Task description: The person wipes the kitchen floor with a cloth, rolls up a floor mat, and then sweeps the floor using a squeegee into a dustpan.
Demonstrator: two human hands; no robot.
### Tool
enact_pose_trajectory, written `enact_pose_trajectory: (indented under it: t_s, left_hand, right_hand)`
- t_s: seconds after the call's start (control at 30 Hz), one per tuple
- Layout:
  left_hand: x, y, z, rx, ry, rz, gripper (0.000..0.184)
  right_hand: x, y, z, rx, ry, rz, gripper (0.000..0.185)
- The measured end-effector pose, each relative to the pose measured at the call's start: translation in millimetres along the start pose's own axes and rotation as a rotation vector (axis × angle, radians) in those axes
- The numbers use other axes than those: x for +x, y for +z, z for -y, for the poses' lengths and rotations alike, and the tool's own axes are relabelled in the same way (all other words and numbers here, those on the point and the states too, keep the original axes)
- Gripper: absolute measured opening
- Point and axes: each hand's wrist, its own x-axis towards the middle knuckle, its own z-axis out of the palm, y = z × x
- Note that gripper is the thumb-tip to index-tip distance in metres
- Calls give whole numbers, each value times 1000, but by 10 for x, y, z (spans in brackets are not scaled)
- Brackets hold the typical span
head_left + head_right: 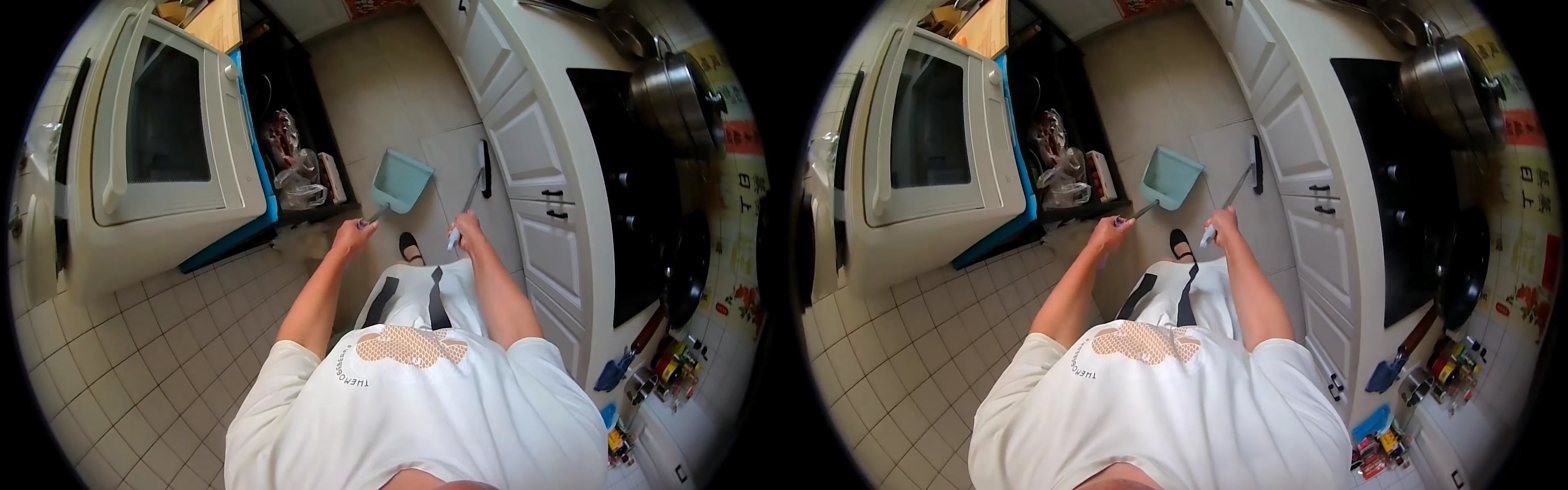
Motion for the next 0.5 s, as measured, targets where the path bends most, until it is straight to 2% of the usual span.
enact_pose_trajectory:
  t_s: [0.07,0.23,0.3,0.43,0.5]
  left_hand:
    - [174,-91,-66,-101,16,9,42]
    - [448,-378,-444,-111,-60,6,49]
    - [615,-421,-482,-109,-66,-9,50]
    - [930,-551,-723,-210,-77,-14,43]
    - [1074,-659,-908,-216,-96,-12,43]
  right_hand:
    - [193,146,176,-61,-12,41,32]
    - [309,509,717,-165,-42,83,33]
    - [248,626,997,-371,-86,70,40]
    - [605,712,1310,-485,-133,34,48]
    - [802,757,1552,-723,-242,16,58]
